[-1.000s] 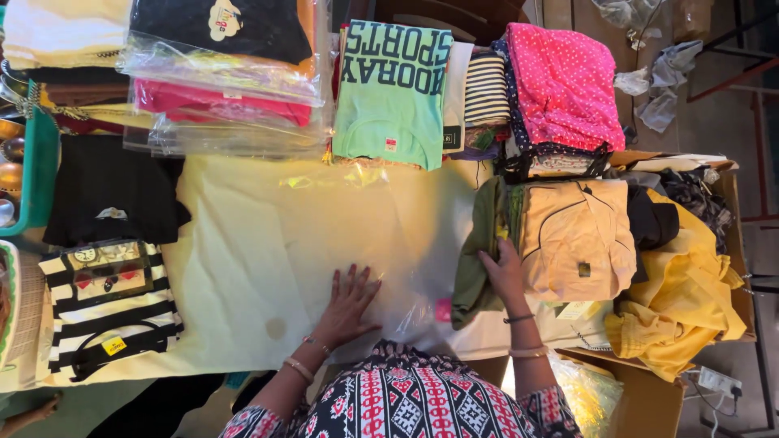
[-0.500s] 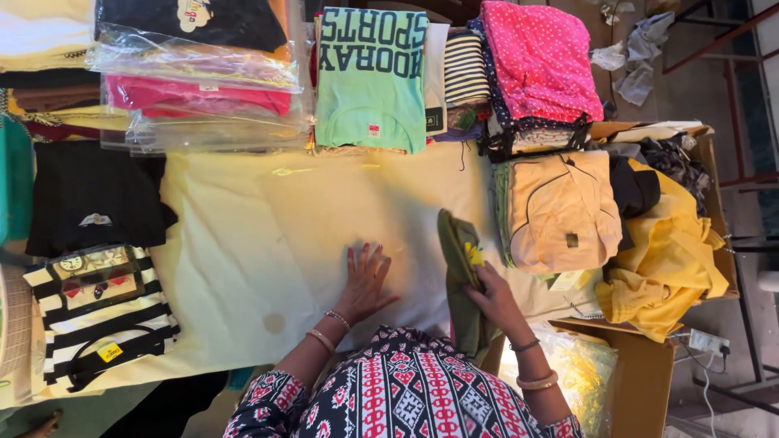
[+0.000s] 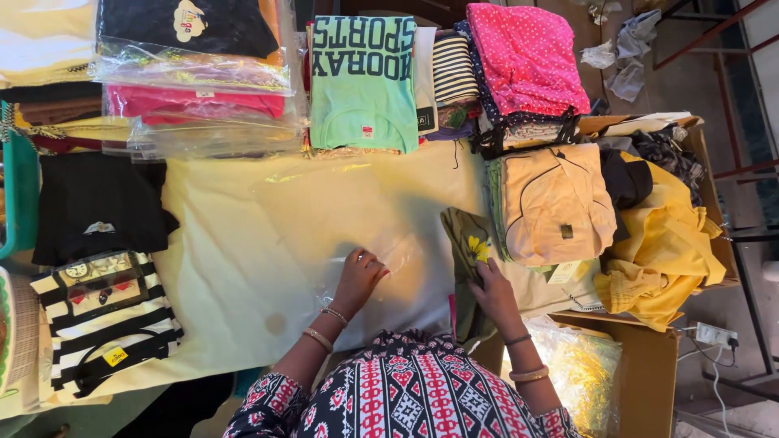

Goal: The person folds various clothing items, including t-shirts and socks, and places them into clear plastic bags. They arrange the packaged items on a table and occasionally place them into a cardboard box.

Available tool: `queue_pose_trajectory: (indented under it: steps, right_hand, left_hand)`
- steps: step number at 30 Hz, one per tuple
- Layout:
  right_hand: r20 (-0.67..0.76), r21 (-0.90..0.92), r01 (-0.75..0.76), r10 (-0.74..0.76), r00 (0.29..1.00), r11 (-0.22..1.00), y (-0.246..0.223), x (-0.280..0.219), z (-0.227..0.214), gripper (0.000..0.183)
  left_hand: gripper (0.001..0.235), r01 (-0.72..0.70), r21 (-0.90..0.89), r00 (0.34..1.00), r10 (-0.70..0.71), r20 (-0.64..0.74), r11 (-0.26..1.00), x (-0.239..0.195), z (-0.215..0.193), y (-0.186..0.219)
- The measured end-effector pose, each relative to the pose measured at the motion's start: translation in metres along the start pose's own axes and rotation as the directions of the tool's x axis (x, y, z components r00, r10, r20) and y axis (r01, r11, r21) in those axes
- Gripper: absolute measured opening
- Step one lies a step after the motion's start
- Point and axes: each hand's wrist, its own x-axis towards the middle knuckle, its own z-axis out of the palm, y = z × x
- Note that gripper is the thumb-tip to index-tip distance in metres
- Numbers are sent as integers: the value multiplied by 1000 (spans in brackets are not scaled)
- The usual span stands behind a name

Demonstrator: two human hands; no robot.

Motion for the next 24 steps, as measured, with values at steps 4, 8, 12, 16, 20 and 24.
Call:
queue_pose_trajectory:
  steps: [4,8,12,16,20,24]
  right_hand:
    - [1,155,66,-67,998,986,-20,-3,-6,43]
    - [145,128,263,-281,949,956,-35,-15,7,53]
    - [447,56,312,-304,841,948,-85,-20,-6,40]
    - [424,30,318,-300,854,948,-59,-31,9,34]
    - [381,18,256,-243,892,967,-70,-38,-6,32]
    - [401,118,380,-394,827,918,-80,-42,1,35]
  left_hand:
    - [31,1,51,998,-5,65,999,16,-23,25]
    - [50,82,21,982,-85,166,996,17,-10,22]
    - [29,-62,56,995,58,86,996,5,19,-12]
    - [25,-105,-11,993,105,61,994,4,22,-21]
    - [12,137,-181,990,-130,50,974,20,8,1]
    - [8,97,-298,990,-124,-73,950,38,-11,20]
